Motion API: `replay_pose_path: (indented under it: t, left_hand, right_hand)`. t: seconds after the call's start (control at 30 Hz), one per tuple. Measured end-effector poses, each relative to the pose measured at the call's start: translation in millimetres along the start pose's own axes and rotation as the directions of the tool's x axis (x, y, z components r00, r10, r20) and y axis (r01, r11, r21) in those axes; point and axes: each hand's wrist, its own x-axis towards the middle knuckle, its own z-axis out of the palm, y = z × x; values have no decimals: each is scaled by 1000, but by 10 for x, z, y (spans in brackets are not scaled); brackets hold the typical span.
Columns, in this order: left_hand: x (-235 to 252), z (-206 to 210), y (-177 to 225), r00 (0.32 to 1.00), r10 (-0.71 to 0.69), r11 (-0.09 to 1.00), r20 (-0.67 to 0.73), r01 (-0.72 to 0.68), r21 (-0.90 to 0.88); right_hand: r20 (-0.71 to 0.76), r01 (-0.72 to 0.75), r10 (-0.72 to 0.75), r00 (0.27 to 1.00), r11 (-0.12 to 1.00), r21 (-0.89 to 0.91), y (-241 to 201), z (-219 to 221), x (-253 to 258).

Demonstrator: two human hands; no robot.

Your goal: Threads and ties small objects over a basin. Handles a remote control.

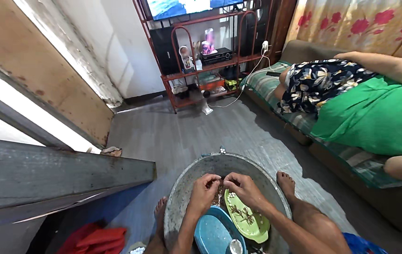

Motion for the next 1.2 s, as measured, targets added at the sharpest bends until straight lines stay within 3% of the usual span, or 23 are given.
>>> replay_pose_path:
  t: [0.23, 0.5, 0.7, 0.8, 1.0, 1.2]
  left_hand:
    - [-37, 101, 6, 997, -40, 996, -59, 44, 74]
    - [-30, 98, 2, 994, -69, 996, -89, 74, 58]
    - [-21, 62, -18, 993, -121, 987, -10, 121, 102]
    - [-9, 13, -50, 987, -162, 972, 3, 159, 173]
    - [6, -52, 7, 981, -189, 958, 33, 177, 225]
    - [3, -46, 3, 977, -214, 928, 15, 199, 315]
  right_hand:
    - [-34, 53, -51, 998, 997, 60, -7, 58, -12]
    - [-91, 128, -133, 987, 990, -56, 44, 111, -9]
    - [-89, 171, -215, 973, 919, -356, 7, 157, -40]
    - [-86, 174, -231, 969, 888, -426, -15, 184, -49]
    - [-56, 169, -209, 976, 897, -409, -51, 142, -51]
    - [-57, 110, -130, 990, 959, -260, -41, 112, -35]
